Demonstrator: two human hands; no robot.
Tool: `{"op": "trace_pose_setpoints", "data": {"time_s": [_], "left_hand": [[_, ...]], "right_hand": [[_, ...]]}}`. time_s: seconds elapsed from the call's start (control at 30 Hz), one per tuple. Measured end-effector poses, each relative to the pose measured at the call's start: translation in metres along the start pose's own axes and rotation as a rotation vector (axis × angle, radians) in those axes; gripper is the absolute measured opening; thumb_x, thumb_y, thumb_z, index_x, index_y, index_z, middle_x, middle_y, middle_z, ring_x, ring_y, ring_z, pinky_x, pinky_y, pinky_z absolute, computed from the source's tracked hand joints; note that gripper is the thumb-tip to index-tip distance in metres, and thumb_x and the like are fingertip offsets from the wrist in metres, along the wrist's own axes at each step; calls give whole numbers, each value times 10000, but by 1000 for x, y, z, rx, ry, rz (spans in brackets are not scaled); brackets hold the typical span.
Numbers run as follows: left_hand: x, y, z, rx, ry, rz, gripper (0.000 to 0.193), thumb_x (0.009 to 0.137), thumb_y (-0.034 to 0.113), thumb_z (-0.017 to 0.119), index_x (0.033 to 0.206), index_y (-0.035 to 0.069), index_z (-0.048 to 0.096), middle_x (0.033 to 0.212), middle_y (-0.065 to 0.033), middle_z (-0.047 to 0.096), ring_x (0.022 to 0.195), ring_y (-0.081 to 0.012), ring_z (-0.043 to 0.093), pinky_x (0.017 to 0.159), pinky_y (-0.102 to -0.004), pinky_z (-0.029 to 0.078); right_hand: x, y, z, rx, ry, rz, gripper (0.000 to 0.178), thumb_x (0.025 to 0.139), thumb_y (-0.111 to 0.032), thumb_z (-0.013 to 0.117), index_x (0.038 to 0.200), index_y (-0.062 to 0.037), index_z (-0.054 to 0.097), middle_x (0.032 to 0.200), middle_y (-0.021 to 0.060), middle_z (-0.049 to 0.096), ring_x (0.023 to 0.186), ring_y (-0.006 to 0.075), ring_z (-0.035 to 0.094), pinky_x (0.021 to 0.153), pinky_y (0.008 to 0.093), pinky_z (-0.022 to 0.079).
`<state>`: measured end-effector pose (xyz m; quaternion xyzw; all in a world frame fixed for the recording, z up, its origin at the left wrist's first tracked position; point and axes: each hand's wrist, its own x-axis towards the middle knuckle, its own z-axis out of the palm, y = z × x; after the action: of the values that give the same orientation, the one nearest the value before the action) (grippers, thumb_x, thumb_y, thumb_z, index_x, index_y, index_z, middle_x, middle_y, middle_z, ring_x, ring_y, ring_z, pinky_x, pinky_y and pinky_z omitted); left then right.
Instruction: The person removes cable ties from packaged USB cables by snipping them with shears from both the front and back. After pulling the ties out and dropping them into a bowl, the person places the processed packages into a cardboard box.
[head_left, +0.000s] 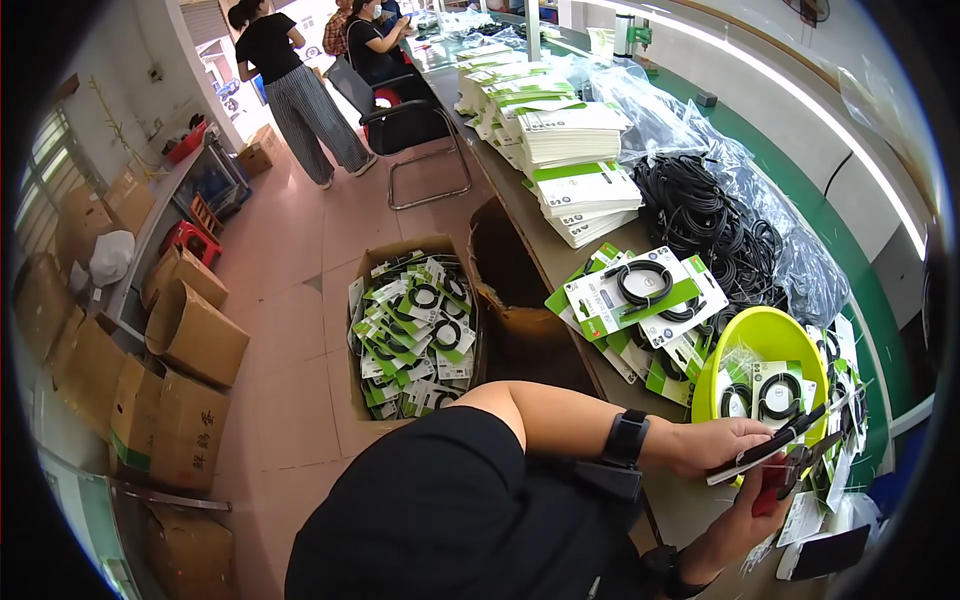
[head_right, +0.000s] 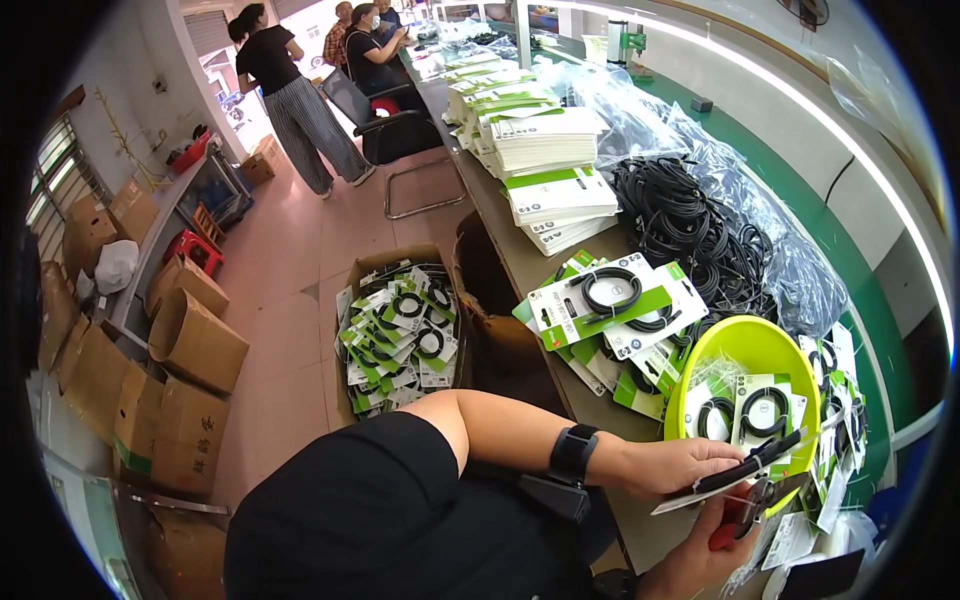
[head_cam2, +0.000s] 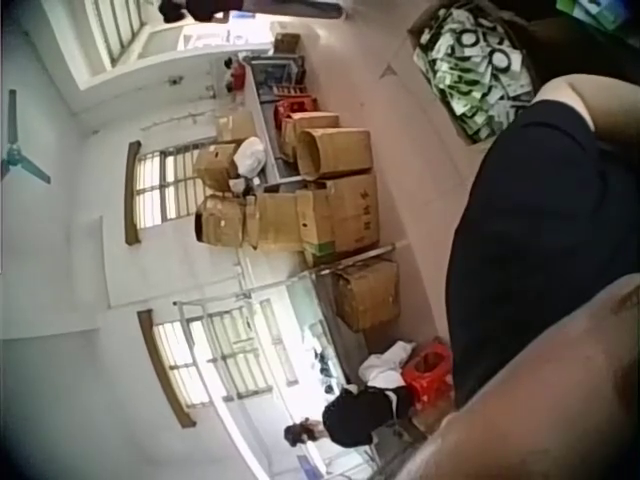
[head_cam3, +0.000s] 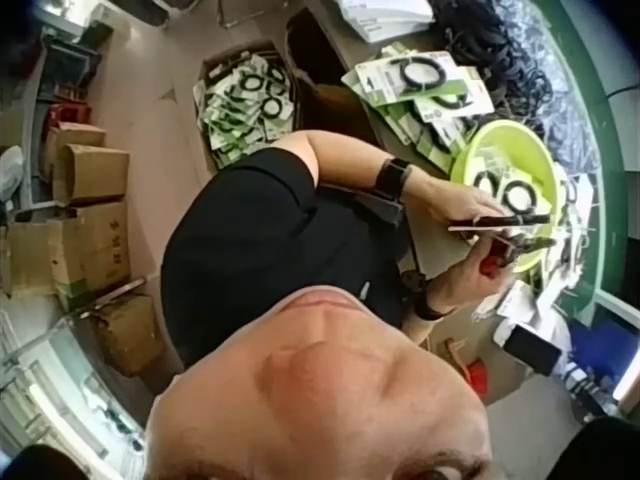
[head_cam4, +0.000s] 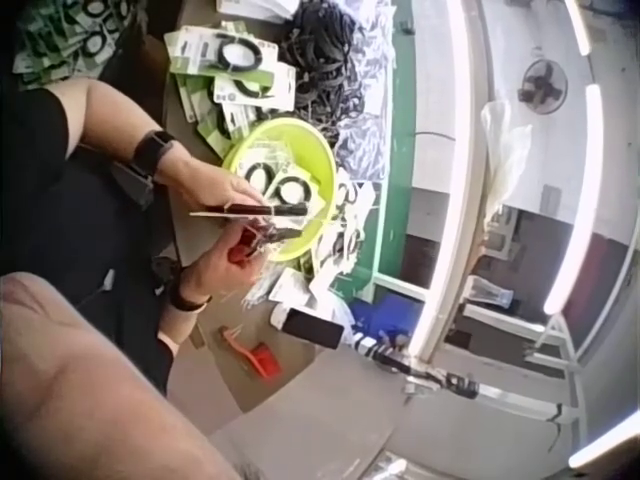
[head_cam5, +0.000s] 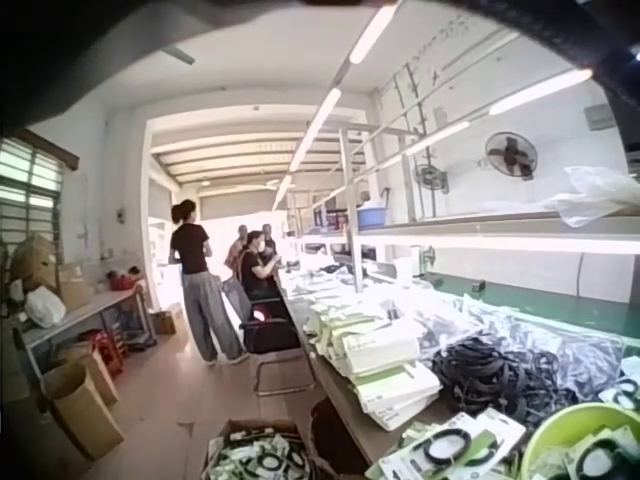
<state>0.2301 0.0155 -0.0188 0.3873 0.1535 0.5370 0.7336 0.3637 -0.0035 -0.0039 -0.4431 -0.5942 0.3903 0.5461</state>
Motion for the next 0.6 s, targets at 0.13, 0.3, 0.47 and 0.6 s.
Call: {"op": "trace_pose_setpoints", "data": {"time_s": [0.13, 0.3, 0.47, 0.6], "left_hand": [[-1, -6, -5, 13, -18, 99, 320, 982, 260, 448, 1211, 44, 505, 1002, -1, 595, 761, -56, 522, 655, -249, 479], [4, -19, -35, -243, -140, -92, 352, 986, 279, 417, 1241, 47, 486, 944, -14, 581, 760, -96, 563, 681, -265, 505], [-9, 8, -47, -895, -88, -287, 401, 963, 284, 422, 1278, 35, 433, 895, -34, 544, 741, -143, 559, 656, -267, 496], [-26, 27, -48, -792, 41, -280, 440, 958, 282, 439, 1291, -4, 408, 955, -86, 554, 831, -182, 580, 755, -315, 526]], "right_hand": [[-3, -4, 6, 7, -1, -51, 362, 866, -87, 637, 1183, 47, 523, 1068, 90, 601, 943, 161, 567, 840, 269, 445], [2, 13, -22, -43, -46, -133, 384, 888, -64, 586, 1244, 42, 490, 1111, 94, 587, 972, 161, 557, 861, 272, 435], [-9, -3, -39, -77, 53, -102, 430, 834, -145, 660, 1200, 29, 517, 1093, 150, 576, 1013, 224, 557, 840, 318, 451], [-3, -21, -31, -555, -105, -382, 447, 747, -73, 672, 1169, 0, 544, 1071, 158, 581, 997, 276, 566, 873, 365, 443]]}}
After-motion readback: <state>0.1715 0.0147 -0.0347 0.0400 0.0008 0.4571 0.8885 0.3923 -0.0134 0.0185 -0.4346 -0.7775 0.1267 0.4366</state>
